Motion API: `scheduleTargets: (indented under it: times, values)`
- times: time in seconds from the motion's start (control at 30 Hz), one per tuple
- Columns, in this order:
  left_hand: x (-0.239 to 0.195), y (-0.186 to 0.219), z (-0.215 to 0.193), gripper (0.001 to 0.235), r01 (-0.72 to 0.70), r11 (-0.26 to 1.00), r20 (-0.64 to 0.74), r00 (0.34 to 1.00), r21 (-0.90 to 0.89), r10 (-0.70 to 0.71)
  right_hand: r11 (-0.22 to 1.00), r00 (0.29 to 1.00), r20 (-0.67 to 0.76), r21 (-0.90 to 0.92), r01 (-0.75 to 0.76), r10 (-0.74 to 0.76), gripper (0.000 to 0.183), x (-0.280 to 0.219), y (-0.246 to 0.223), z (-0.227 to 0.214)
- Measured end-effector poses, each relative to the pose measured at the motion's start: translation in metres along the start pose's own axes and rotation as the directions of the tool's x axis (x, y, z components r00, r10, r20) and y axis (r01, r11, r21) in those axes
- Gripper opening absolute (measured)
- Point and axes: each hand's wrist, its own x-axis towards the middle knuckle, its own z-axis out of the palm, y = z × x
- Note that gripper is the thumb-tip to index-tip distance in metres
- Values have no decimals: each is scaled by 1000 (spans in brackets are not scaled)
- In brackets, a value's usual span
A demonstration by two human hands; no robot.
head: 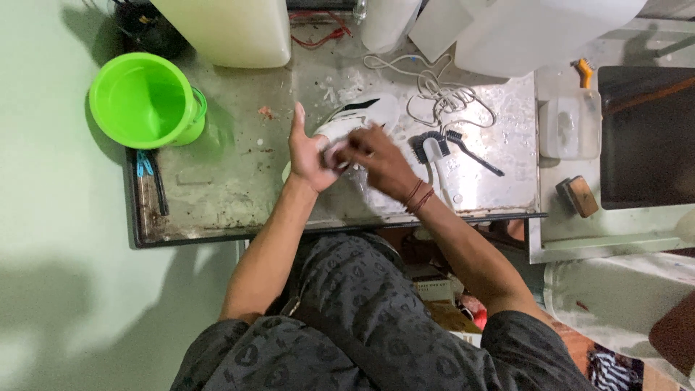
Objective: The person scrubs a white sneaker with a small brush, focusing on the upper fabric and the black stripes. They rotate the shoe to clean different sections, including the toe box and the side panels, while holding it steady with their other hand.
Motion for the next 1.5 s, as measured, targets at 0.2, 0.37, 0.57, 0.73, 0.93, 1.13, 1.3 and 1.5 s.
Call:
scheduleTargets:
  times: [0.2,0.37,0.57,0.73,0.93,1.13,1.3,1.5]
  values:
    - [-33,10,72,111,-19,999,168,985,-46,26,999,997,-64,-29,-40,38,34,-19,71,11]
    - [-46,13,86,113,15,1000,106,994,-6,-15,999,999,-30,-52,17,-19,27,-17,51,-3]
    - [-40,9,76,113,27,1000,75,997,3,-27,966,996,-47,250,-63,77,23,-7,26,-11]
    - [-43,7,84,113,-1,1000,247,969,-25,7,979,998,-27,-191,-69,65,29,-24,51,-8]
    - [-15,-7,39,32,62,958,-169,986,279,-15,926,960,47,254,-278,275,23,-6,18,-37]
    - [25,-30,-16,36,-113,866,-354,881,486,314,923,932,-136,-147,-355,336,37,-36,57,0]
    - [42,-44,-47,37,-206,879,-309,881,429,358,832,821,-175,-12,-554,544,40,-41,37,-4]
    - [4,-24,27,45,-218,922,-208,933,319,293,494,521,-177,657,-569,835,38,-25,-13,12]
